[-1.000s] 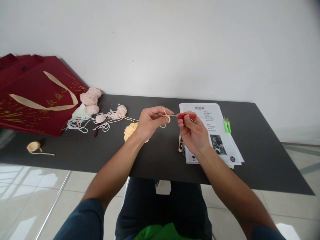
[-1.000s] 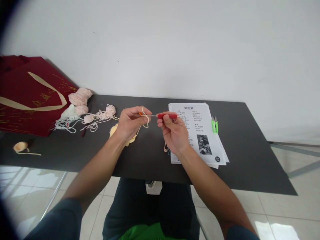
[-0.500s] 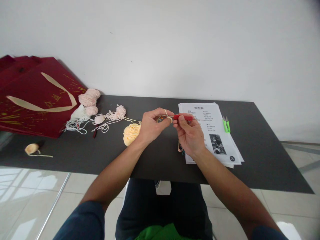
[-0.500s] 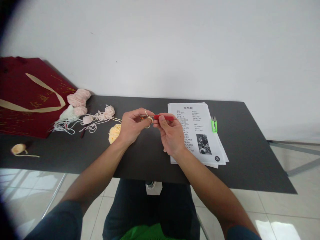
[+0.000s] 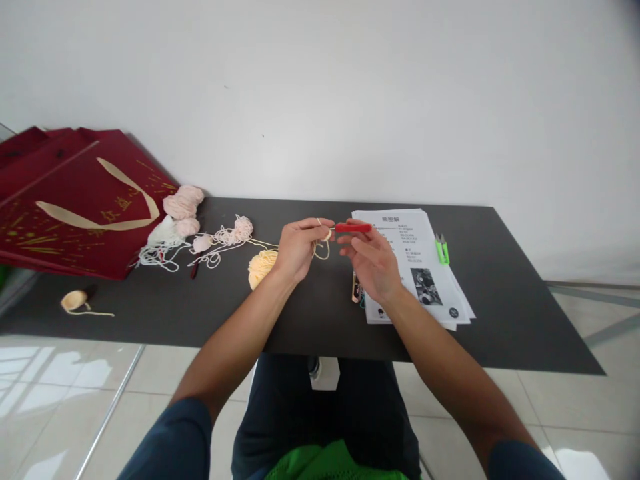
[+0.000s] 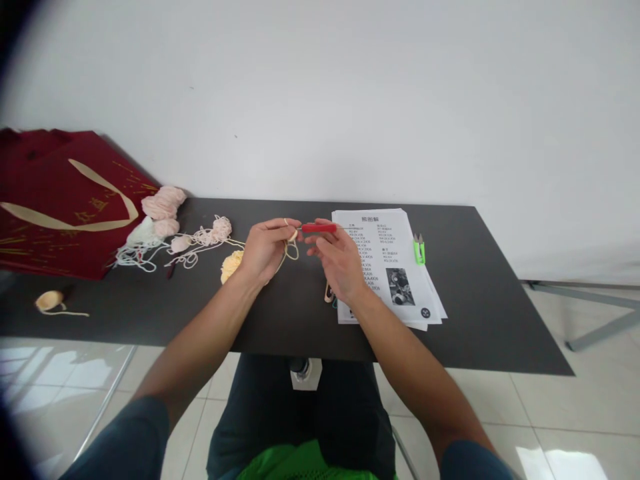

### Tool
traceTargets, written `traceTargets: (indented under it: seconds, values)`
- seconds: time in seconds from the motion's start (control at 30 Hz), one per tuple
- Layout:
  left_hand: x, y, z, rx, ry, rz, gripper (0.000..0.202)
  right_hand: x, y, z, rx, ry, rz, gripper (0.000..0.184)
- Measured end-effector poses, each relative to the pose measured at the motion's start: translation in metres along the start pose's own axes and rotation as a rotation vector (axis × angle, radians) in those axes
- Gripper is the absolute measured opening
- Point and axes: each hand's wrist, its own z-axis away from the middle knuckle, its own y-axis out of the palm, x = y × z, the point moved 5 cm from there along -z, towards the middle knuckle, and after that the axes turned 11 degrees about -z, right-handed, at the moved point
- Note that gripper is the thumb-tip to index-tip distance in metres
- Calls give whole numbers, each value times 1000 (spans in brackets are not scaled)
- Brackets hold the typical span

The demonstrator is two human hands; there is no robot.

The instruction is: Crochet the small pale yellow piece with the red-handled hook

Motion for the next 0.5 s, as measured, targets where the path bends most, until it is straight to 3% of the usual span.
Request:
traceTargets:
  seconds: [0.17,0.5]
  values:
    - [-7,-2,-2,-16,-89,142,19,-12,-14,-5,-123,-7,290,16]
    - [-4,17,3,92,-60,74,20,-20,-3,-10,72,-15,606,21]
